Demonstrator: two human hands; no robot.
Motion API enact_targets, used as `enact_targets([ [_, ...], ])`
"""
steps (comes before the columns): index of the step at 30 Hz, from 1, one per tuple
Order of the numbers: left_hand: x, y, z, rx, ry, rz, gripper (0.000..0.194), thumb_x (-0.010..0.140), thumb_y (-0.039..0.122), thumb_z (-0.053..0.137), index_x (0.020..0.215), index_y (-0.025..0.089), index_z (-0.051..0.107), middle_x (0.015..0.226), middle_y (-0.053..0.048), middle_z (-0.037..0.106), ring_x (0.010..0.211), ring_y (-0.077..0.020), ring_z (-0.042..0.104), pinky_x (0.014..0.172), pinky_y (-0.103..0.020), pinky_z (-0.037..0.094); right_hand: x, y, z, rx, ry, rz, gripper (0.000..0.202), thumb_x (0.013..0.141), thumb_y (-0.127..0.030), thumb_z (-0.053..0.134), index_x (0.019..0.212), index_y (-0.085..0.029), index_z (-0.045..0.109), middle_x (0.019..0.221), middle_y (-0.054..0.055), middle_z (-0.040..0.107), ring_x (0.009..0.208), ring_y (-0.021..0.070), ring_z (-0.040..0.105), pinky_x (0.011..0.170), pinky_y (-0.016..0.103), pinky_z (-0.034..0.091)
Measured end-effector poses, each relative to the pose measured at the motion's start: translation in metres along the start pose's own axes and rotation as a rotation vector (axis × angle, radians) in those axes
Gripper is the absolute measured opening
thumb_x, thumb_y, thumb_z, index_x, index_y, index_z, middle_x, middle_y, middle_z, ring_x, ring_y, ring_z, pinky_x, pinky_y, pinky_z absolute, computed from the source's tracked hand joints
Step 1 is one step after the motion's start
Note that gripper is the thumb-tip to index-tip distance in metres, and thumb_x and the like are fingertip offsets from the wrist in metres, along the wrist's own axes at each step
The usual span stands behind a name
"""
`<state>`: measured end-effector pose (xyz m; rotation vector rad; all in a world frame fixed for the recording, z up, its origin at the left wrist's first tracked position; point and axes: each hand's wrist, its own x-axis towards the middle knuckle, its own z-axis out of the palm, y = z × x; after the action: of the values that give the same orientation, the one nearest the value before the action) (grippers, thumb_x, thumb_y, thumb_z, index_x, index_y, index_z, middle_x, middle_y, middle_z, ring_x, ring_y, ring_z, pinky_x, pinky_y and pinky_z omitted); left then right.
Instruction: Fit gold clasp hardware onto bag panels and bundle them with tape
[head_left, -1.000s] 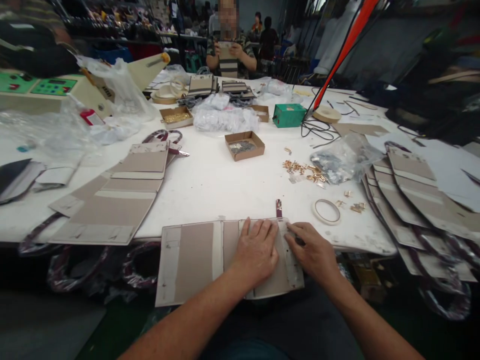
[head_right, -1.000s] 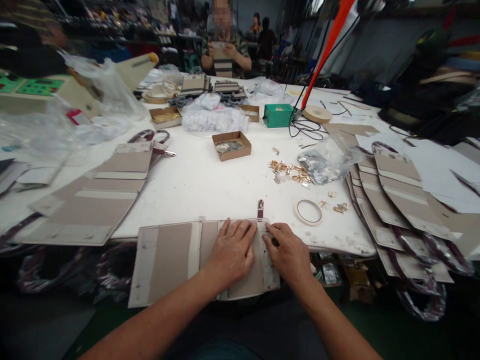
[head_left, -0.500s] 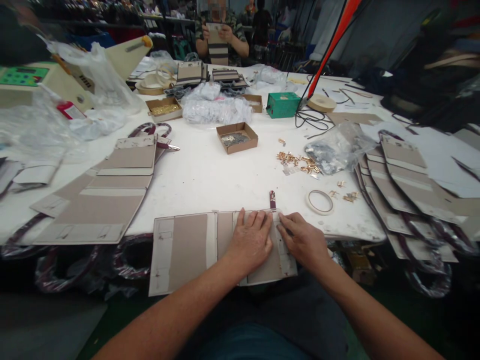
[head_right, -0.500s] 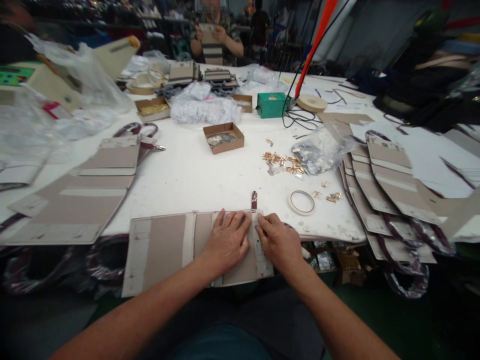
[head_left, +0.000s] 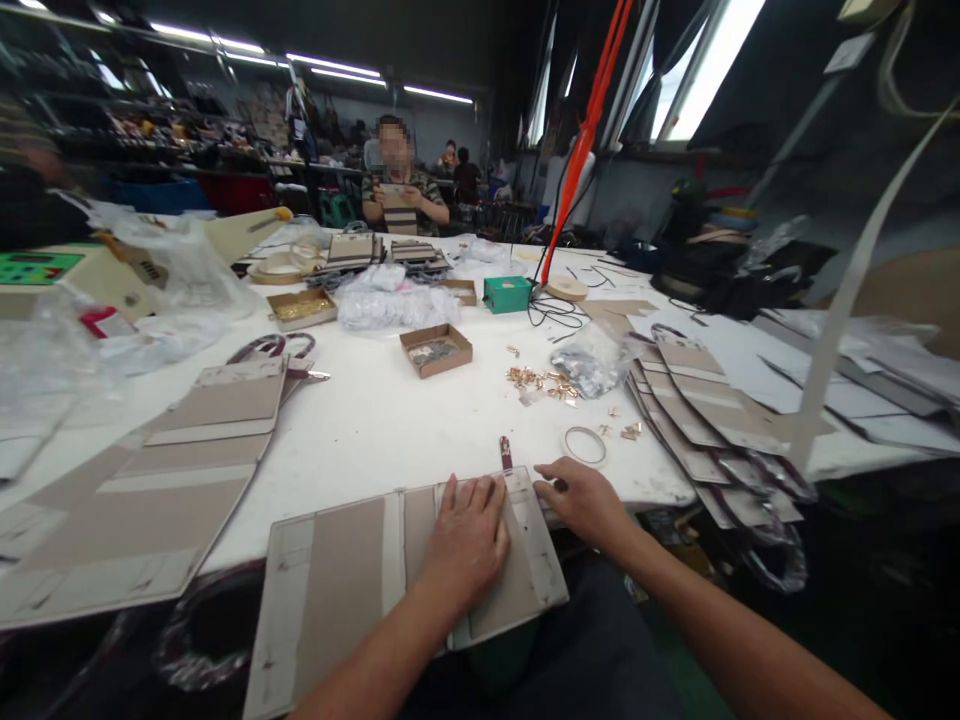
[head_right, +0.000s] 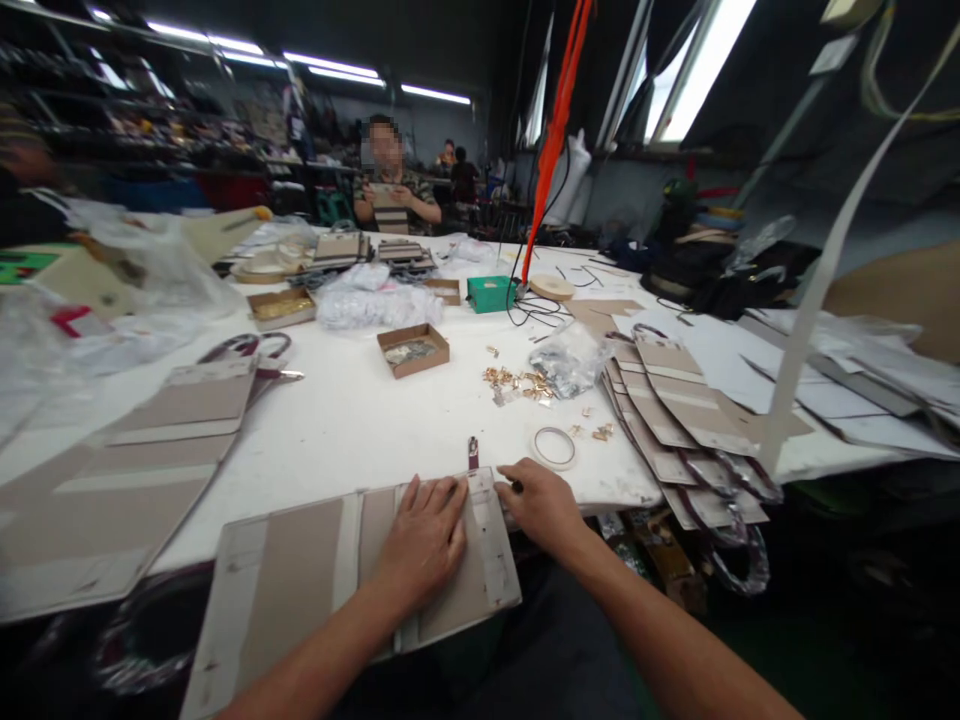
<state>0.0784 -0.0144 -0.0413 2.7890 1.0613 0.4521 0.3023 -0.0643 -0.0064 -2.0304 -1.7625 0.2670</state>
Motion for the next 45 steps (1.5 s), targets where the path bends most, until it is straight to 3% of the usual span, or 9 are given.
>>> enact_targets([
  [3,0.0,-0.004,0.001,-0.035,0.006,0.017,0.049,0.102,0.03,0.048,0.149,0.016,0.051,0.145,-0.012,0.058,0.136,-0.0288,0.05,0.128,-0.056,0.024,0.013,0.043,-0.027,-0.04,0.092,0.164,0.028,0.095,-0.038,0.062,0.11,-0.023,0.08,0.111,0.005,0.079,0.103,0.021,0.073,0.095,0.031,0.053],
  [8,0.002,-0.006,0.003,-0.074,0.009,0.014,0.051,0.101,0.035,0.054,0.147,0.015,0.053,0.145,-0.013,0.059,0.135,-0.0307,0.052,0.125,-0.054,0.032,0.059,0.096,-0.063,-0.162,0.034,0.287,0.026,0.092,-0.038,0.063,0.103,-0.024,0.083,0.109,0.006,0.081,0.105,0.0237,0.073,0.093,0.03,0.051],
  [13,0.003,-0.01,0.008,-0.094,0.045,0.021,0.052,0.1,0.036,0.056,0.148,0.019,0.052,0.144,-0.012,0.059,0.135,-0.0316,0.051,0.123,-0.056,0.036,0.127,0.115,-0.049,-0.209,-0.017,0.378,0.034,0.088,-0.04,0.067,0.114,-0.024,0.082,0.106,0.008,0.081,0.093,0.0233,0.074,0.081,0.028,0.052],
  [17,0.005,-0.014,0.006,-0.121,0.027,0.026,0.053,0.098,0.035,0.058,0.149,0.021,0.051,0.144,-0.01,0.059,0.134,-0.0318,0.051,0.123,-0.056,0.036,0.155,0.126,-0.032,-0.242,-0.05,0.438,0.036,0.086,-0.042,0.069,0.114,-0.026,0.082,0.105,0.009,0.081,0.091,0.0246,0.074,0.073,0.029,0.05],
  [24,0.017,-0.018,-0.005,-0.168,-0.066,0.058,0.053,0.1,0.04,0.056,0.149,0.021,0.05,0.144,-0.009,0.057,0.135,-0.0292,0.047,0.126,-0.051,0.031,0.156,0.137,-0.031,-0.264,-0.092,0.475,0.035,0.087,-0.043,0.066,0.112,-0.024,0.082,0.087,0.008,0.08,0.077,0.0217,0.073,0.066,0.027,0.047],
  [32,0.018,-0.015,-0.005,-0.183,-0.105,0.054,0.052,0.102,0.046,0.05,0.147,0.02,0.052,0.144,-0.009,0.055,0.136,-0.0292,0.044,0.127,-0.05,0.026,0.164,0.136,-0.03,-0.401,-0.145,0.45,0.031,0.081,-0.032,0.068,0.106,-0.022,0.084,0.11,0.014,0.079,0.099,0.0284,0.07,0.078,0.032,0.048],
  [40,0.016,-0.017,-0.007,-0.189,-0.078,0.05,0.053,0.099,0.046,0.056,0.146,0.021,0.053,0.142,-0.009,0.056,0.134,-0.0293,0.045,0.126,-0.049,0.028,0.168,0.131,-0.032,-0.397,-0.121,0.487,0.042,0.074,-0.017,0.07,0.113,-0.025,0.082,0.107,0.011,0.08,0.095,0.0273,0.072,0.077,0.031,0.05],
  [45,0.015,-0.017,-0.008,-0.204,-0.049,0.047,0.049,0.097,0.043,0.059,0.141,0.023,0.056,0.142,-0.009,0.056,0.134,-0.0297,0.046,0.126,-0.05,0.03,0.166,0.127,-0.037,-0.314,-0.093,0.45,0.037,0.077,-0.014,0.066,0.109,-0.017,0.082,0.11,0.014,0.079,0.098,0.0271,0.072,0.075,0.029,0.05],
])
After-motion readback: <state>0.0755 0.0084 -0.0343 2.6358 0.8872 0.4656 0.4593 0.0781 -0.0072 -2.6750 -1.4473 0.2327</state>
